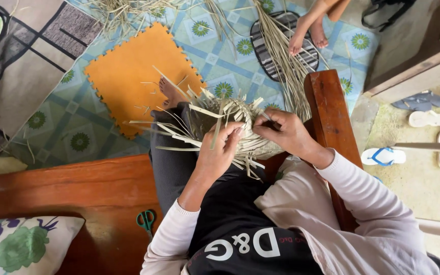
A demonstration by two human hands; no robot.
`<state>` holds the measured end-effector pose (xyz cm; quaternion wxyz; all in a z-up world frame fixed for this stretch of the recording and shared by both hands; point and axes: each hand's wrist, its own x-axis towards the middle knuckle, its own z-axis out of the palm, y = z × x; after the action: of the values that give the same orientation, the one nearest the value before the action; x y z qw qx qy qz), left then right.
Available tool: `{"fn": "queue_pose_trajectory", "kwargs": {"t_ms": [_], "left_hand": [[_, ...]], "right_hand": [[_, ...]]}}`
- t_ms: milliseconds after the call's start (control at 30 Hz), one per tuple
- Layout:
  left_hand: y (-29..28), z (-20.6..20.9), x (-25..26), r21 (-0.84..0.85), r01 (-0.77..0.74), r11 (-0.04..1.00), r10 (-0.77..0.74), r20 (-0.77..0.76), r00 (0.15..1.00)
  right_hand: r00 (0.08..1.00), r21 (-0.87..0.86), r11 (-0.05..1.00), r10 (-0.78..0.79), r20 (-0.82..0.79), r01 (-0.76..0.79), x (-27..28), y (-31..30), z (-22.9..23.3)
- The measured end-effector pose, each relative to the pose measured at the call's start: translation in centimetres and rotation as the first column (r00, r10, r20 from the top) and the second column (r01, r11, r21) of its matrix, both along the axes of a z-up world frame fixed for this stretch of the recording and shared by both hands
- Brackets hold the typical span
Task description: A person is weaving a basket or bag using dried plant fibers by hand and with a small tool.
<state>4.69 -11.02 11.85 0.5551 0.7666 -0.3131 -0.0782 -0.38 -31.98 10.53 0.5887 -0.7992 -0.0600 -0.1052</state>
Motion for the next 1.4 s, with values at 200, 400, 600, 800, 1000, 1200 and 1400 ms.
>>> {"fn": "queue_pose_trajectory", "kwargs": {"t_ms": [200, 400, 600, 800, 1000, 1200, 1400], "left_hand": [[2.5, -3.7, 0.2, 0.165, 0.028, 0.986, 0.007, -0.206, 0.979], [4.3, -4.8, -0.2, 0.253, -0.079, 0.964, 0.180, -0.404, 0.897], [4.7, -1.0, -1.5, 0.051, -0.086, 0.995, 0.099, -0.582, 0.807], [4.9, -0.1, -3.1, -0.141, -0.161, 0.977, 0.066, -0.516, 0.854], [4.9, 0.9, -3.5, -0.028, -0.138, 0.990, 0.117, -0.378, 0.918], [5.3, 0.7, -3.4, -0.132, -0.079, 0.988, 0.034, -0.312, 0.949], [5.3, 1.6, -3.8, -0.161, -0.037, 0.986, -0.017, -0.321, 0.947]], "right_hand": [[0.998, -0.081, 0.995, 0.055, -0.021, -0.057, 0.2, 2.6, -3.4], [0.994, -0.209, 0.975, 0.086, 0.073, -0.069, 0.3, 1.9, -5.4], [0.929, -0.404, 0.915, 0.128, 0.346, 0.025, -2.0, 2.2, 2.1], [0.909, -0.440, 0.898, 0.160, 0.385, 0.028, -3.4, 2.1, 3.9], [0.933, -0.469, 0.879, 0.097, 0.346, 0.082, -4.3, 1.8, 3.6], [0.927, -0.515, 0.852, 0.110, 0.359, 0.099, -4.1, 2.5, 4.3], [0.930, -0.473, 0.881, 0.158, 0.333, 0.020, -4.0, 2.5, 3.5]]}}
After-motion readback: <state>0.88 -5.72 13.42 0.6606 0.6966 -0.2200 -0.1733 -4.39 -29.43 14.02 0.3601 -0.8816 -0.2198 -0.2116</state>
